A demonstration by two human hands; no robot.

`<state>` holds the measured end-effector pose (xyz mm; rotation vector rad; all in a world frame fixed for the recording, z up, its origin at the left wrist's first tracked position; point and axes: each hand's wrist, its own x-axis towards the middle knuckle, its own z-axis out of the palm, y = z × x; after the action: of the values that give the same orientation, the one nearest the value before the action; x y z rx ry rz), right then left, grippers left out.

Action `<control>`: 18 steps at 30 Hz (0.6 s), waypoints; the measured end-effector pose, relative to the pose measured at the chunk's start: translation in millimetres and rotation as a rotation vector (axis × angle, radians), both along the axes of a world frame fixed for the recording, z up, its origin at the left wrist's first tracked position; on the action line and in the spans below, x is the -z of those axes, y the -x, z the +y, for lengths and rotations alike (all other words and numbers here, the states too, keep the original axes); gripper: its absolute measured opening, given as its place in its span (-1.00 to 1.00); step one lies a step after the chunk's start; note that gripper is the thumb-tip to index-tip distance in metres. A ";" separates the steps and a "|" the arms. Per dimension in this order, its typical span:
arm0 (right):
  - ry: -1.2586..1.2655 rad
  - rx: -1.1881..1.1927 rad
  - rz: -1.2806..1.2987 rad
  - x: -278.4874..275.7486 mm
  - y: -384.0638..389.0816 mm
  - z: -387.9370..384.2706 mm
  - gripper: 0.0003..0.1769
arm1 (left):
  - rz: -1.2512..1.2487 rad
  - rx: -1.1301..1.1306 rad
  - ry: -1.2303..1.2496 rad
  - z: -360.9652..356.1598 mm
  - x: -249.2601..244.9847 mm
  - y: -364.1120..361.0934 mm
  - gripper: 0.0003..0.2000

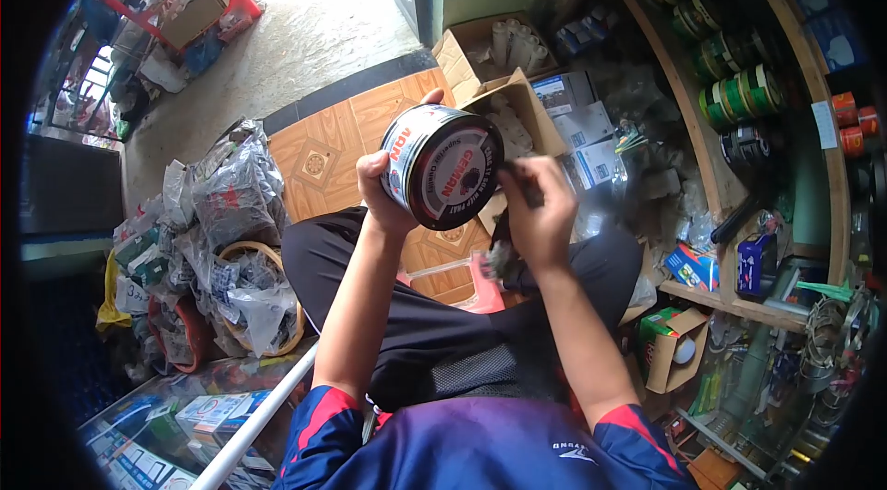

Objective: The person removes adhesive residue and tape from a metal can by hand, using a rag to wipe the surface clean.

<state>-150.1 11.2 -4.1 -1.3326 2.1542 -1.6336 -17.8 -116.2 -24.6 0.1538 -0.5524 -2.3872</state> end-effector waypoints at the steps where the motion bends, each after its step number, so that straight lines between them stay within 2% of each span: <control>1: 0.050 -0.004 0.037 -1.7 6.1 -5.9 -0.87 | -0.001 0.009 0.010 -0.7 -0.9 0.1 0.03; 5: -0.051 -0.002 -0.014 -9.4 -13.8 -0.4 -0.88 | 0.020 0.007 0.009 -3.9 -3.7 -0.1 0.03; 8: -0.093 -0.133 -0.182 -6.6 -30.3 11.4 -0.87 | -0.045 -0.029 0.122 -7.7 -10.6 4.0 0.03; 10: -0.035 -0.050 0.011 -14.3 -18.2 0.2 -0.87 | -0.049 -0.007 0.127 -11.0 -13.2 2.5 0.06; 11: 0.006 0.004 -0.058 -8.4 -11.4 -6.9 -0.88 | -0.030 0.007 0.152 -12.9 -14.6 4.0 0.07; 14: 0.004 0.045 -0.043 -9.0 -20.1 -5.9 -0.88 | 0.025 0.042 0.161 -15.5 -19.9 7.0 0.09; 15: -0.068 0.002 -0.158 4.6 -29.4 2.8 -0.88 | 0.076 0.053 0.158 -18.6 -17.2 8.1 0.08; 18: -0.121 -0.141 -0.477 -13.3 -50.4 14.5 -0.87 | 0.126 0.062 0.146 -19.7 -14.1 8.7 0.07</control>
<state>-99.7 25.7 9.2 -0.9191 1.8020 -1.5444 -26.5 -135.9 -10.5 -0.0787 -0.6770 -2.3857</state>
